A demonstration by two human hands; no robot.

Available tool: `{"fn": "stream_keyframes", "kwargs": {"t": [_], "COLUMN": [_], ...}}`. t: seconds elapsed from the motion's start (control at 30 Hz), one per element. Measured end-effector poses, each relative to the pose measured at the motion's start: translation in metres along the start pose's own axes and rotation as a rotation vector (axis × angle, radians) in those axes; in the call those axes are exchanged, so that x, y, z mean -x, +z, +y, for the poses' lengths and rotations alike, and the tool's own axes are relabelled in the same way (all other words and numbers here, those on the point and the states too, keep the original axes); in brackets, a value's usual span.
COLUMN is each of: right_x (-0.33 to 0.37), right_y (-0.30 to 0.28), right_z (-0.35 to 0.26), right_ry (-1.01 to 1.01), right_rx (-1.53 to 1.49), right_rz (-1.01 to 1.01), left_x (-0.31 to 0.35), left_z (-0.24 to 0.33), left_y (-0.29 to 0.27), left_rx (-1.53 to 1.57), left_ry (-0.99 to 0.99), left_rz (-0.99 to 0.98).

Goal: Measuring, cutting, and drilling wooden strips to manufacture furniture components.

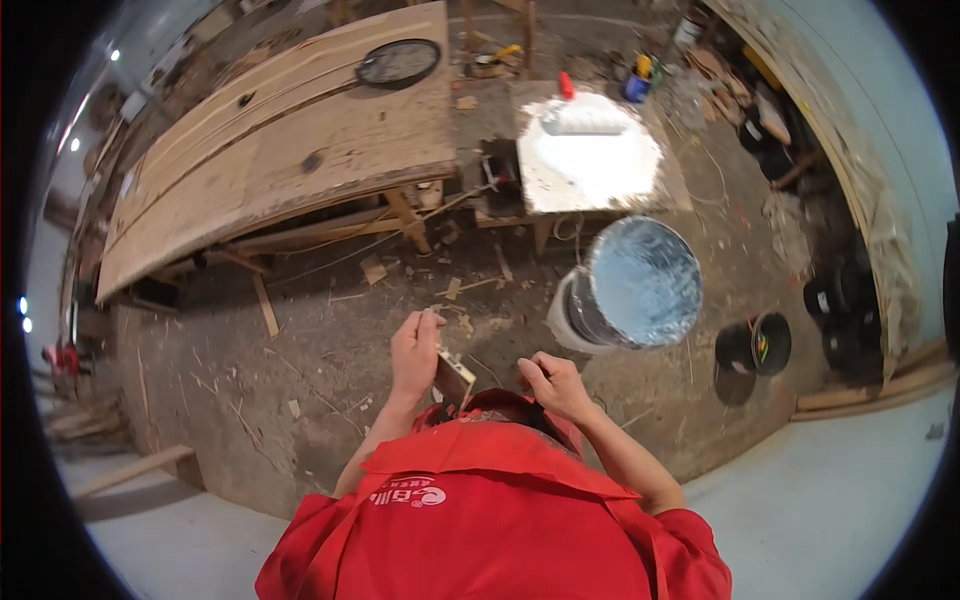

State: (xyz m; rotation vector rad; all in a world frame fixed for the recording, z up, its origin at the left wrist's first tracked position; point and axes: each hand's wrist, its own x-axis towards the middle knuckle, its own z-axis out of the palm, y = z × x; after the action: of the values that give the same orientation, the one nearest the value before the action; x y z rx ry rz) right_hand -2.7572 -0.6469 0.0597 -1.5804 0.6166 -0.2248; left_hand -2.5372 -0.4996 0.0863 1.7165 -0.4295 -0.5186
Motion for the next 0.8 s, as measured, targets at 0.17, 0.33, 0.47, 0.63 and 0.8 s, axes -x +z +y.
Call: {"fn": "stream_keyframes", "kwargs": {"t": [0.17,0.33,0.47,0.63,0.8], "right_x": [-0.042,-0.099,-0.137,-0.22,-0.401], "right_y": [0.087,0.173,0.21,0.207,0.173], "right_z": [-0.047,-0.085,-0.092,-0.078,-0.105], "right_ry": [-0.075,-0.12,-0.23,0.043,0.238], "right_rx": [-0.028,0.19,0.374,0.066,-0.231], "right_rz": [-0.162,-0.345,-0.357,-0.315,-0.146], "left_x": [-0.029,-0.06,-0.083,-0.105,-0.15], "left_z": [-0.021,-0.036,-0.057,-0.081,-0.07], "left_y": [-0.067,-0.143,-0.196,-0.219,-0.246], "left_rx": [0.212,0.342,0.77,0.9,0.856], "left_ry": [0.041,-0.017,-0.126,-0.204,-0.237], "left_rz": [0.21,0.384,0.372,0.488,0.691]}}
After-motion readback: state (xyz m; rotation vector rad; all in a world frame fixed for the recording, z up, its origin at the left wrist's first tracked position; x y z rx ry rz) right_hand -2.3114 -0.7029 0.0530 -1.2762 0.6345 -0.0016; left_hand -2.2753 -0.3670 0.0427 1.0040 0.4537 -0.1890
